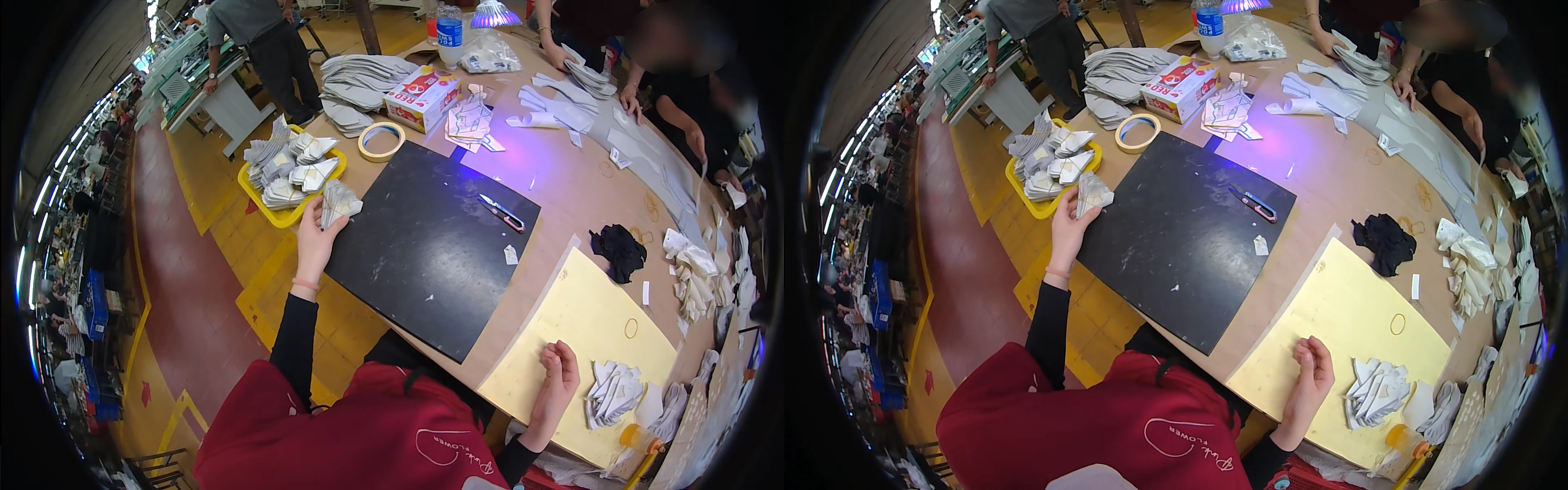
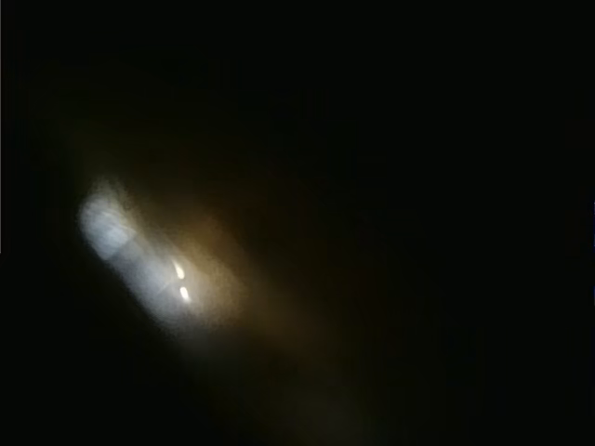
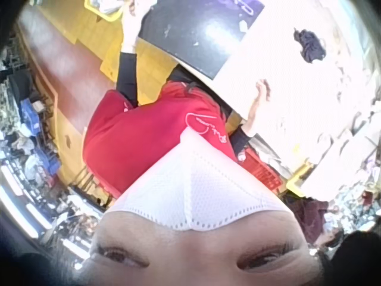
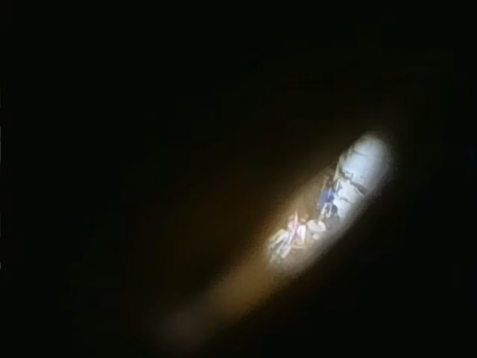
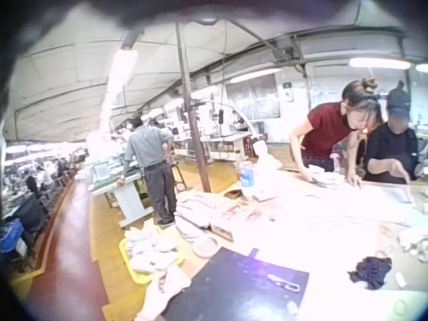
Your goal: The person folds small white fabric pieces by hand at a worktable, aligning edges and stacking them into neat piles. The person occasionally moves stacks between a black cutting mat and a yellow work surface. Other workers are visible in the background handling similar materials.
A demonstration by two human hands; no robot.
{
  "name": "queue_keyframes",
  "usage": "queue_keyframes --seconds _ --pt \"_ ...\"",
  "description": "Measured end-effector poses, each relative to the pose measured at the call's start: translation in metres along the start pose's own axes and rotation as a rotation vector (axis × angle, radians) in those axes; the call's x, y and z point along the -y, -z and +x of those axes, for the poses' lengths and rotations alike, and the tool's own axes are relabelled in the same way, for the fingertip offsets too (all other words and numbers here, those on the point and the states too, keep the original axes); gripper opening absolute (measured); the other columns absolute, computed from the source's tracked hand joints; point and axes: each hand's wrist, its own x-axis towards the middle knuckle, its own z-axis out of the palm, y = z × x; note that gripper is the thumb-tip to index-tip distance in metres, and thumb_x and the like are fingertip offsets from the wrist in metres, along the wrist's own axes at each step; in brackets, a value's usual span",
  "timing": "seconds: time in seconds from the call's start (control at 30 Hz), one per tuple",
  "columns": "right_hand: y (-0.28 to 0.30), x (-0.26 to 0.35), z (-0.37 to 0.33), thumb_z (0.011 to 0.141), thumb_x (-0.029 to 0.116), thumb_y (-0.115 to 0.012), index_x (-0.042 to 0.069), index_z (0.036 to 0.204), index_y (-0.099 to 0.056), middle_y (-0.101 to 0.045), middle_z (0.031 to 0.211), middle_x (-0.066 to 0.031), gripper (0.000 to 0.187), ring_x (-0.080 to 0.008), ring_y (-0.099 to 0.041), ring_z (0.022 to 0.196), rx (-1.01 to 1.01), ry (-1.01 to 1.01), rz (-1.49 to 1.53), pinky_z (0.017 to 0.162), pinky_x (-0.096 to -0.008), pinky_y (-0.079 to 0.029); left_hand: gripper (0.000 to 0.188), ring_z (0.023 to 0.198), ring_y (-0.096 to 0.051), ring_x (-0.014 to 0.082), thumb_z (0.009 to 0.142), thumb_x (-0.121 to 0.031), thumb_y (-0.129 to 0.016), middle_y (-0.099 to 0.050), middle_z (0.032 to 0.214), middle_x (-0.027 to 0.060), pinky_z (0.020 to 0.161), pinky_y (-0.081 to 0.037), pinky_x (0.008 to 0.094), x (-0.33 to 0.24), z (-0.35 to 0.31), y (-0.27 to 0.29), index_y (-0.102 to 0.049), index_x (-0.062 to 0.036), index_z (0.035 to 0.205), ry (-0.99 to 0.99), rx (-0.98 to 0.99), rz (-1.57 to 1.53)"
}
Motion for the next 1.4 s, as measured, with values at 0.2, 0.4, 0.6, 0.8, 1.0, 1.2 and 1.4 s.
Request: queue_keyframes --seconds 0.2,0.4,0.6,0.8,1.0,1.2,1.4 --pt "-0.001 0.002 0.0 0.101 0.007 -0.057 -0.007 0.127 -0.056 -0.063 0.114 -0.0123 0.03 -0.0163 -0.061 0.104 -0.016 -0.034 -0.049 0.096 -0.0304 -0.049 0.069 0.126 -0.056 0.0203 0.087 -0.005 -0.075 -0.056 0.138 0.0177 0.107 -0.043 0.0318 -0.02 -0.004 -0.002 -0.04 0.0054 0.145 -0.117 0.027 -0.234" --pt "-0.003 0.004 -0.001 0.1 0.006 -0.058 -0.008 0.124 -0.058 -0.065 0.11 -0.0124 0.028 -0.016 -0.062 0.101 -0.037 -0.018 -0.007 0.094 -0.0291 -0.049 0.068 0.122 -0.059 0.0241 0.087 -0.005 -0.075 -0.056 0.138 0.0197 0.105 -0.045 0.0336 -0.069 0.035 0.031 -0.041 0.008 0.144 -0.224 -0.187 -0.16" --pt "-0.004 0.001 0.001 0.1 0.007 -0.058 -0.008 0.125 -0.058 -0.065 0.111 -0.0122 0.029 -0.0155 -0.061 0.101 -0.037 -0.018 0.009 0.094 -0.0285 -0.048 0.065 0.11 -0.068 0.0313 0.081 -0.02 -0.081 -0.068 0.119 0.0237 0.095 -0.051 0.0377 -0.048 0.113 0.073 -0.055 0.0062 0.134 -0.278 -0.518 0.269" --pt "-0.001 0.0 0.001 0.1 0.006 -0.057 -0.008 0.125 -0.058 -0.066 0.111 -0.0124 0.028 -0.0154 -0.062 0.101 -0.028 -0.025 -0.015 0.094 -0.0283 -0.049 0.064 0.109 -0.068 0.0351 0.078 -0.036 -0.08 -0.069 0.117 0.0241 0.096 -0.05 0.0401 -0.043 0.114 0.054 -0.063 0.0012 0.128 -0.279 -0.695 0.628" --pt "0.0 0.001 0.001 0.1 0.006 -0.057 -0.008 0.125 -0.058 -0.066 0.112 -0.0125 0.028 -0.0157 -0.062 0.101 -0.039 -0.017 -0.005 0.094 -0.029 -0.049 0.062 0.098 -0.068 0.0377 0.079 -0.034 -0.08 -0.072 0.099 0.0259 0.088 -0.052 0.0421 -0.044 0.092 0.044 -0.063 -0.0028 0.13 -0.281 -0.713 0.813" --pt "-0.001 -0.001 0.002 0.1 0.005 -0.058 -0.008 0.125 -0.058 -0.066 0.111 -0.0123 0.028 -0.016 -0.062 0.101 -0.008 -0.024 0.013 0.094 -0.0295 -0.049 0.064 0.099 -0.07 0.0253 0.083 -0.03 -0.081 -0.072 0.109 0.0216 0.092 -0.052 0.0359 -0.019 0.108 0.077 -0.059 0.0057 0.132 -0.359 -0.602 0.24" --pt "-0.005 0.005 0.002 0.098 0.003 -0.058 -0.008 0.121 -0.06 -0.067 0.109 -0.0124 0.025 -0.0172 -0.064 0.098 -0.008 -0.001 0.019 0.092 -0.0301 -0.051 0.045 0.115 -0.061 0.0258 0.093 -0.012 -0.071 -0.062 0.127 0.0172 0.1 -0.051 0.0344 -0.087 0.07 0.023 -0.054 0.0093 0.129 0.001 0.033 -0.833"
